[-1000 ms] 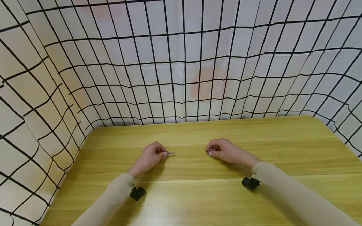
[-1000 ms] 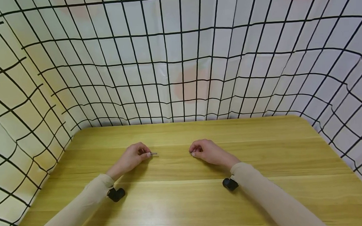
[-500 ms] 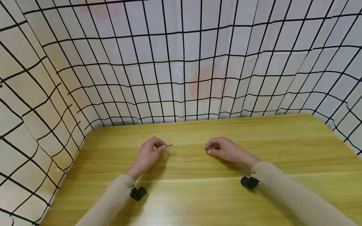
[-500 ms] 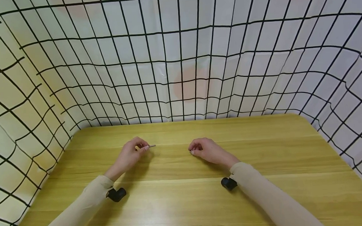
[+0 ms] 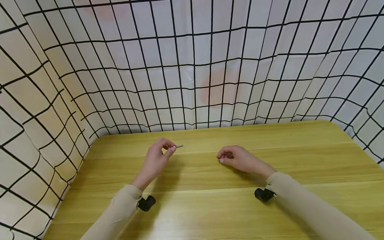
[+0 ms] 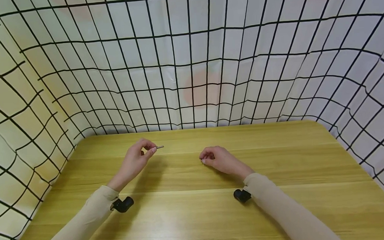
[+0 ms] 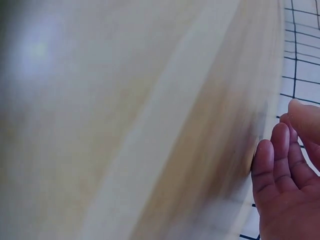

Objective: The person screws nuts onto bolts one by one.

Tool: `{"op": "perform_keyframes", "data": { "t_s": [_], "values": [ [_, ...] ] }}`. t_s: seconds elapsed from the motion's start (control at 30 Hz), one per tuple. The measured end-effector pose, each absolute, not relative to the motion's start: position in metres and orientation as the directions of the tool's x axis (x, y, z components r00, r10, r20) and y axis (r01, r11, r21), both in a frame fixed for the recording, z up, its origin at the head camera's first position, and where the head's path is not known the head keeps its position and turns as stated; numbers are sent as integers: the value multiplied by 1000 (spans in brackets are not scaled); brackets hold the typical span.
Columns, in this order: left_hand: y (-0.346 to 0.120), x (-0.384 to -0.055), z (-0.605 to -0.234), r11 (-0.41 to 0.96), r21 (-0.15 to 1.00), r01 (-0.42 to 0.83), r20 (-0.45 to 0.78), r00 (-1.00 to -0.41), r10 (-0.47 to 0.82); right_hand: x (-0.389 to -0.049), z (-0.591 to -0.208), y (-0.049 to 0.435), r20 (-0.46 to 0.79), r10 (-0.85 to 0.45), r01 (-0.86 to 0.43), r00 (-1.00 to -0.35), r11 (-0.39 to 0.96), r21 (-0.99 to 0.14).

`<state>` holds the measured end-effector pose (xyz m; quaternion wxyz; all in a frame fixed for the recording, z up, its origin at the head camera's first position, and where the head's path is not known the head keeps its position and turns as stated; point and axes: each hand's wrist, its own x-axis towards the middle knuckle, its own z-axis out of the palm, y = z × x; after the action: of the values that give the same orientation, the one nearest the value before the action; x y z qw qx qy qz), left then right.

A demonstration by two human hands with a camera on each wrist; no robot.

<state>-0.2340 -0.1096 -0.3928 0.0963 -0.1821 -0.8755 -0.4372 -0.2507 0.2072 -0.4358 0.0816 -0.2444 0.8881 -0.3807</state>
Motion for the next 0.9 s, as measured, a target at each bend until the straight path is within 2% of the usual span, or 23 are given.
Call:
{"op": "perform_keyframes", "data": {
  "t_s": [0.6,0.9],
  "values": [
    [-104,-225,-385,530,703,475,420,-878,230,-234,-428,197,124,-358,-295,-925,474,-830],
    [-100,-223,-387,515,693,505,470,-858,210,-224,-423,186,230,-293,-320,-928,311,-895]
  ]
}}
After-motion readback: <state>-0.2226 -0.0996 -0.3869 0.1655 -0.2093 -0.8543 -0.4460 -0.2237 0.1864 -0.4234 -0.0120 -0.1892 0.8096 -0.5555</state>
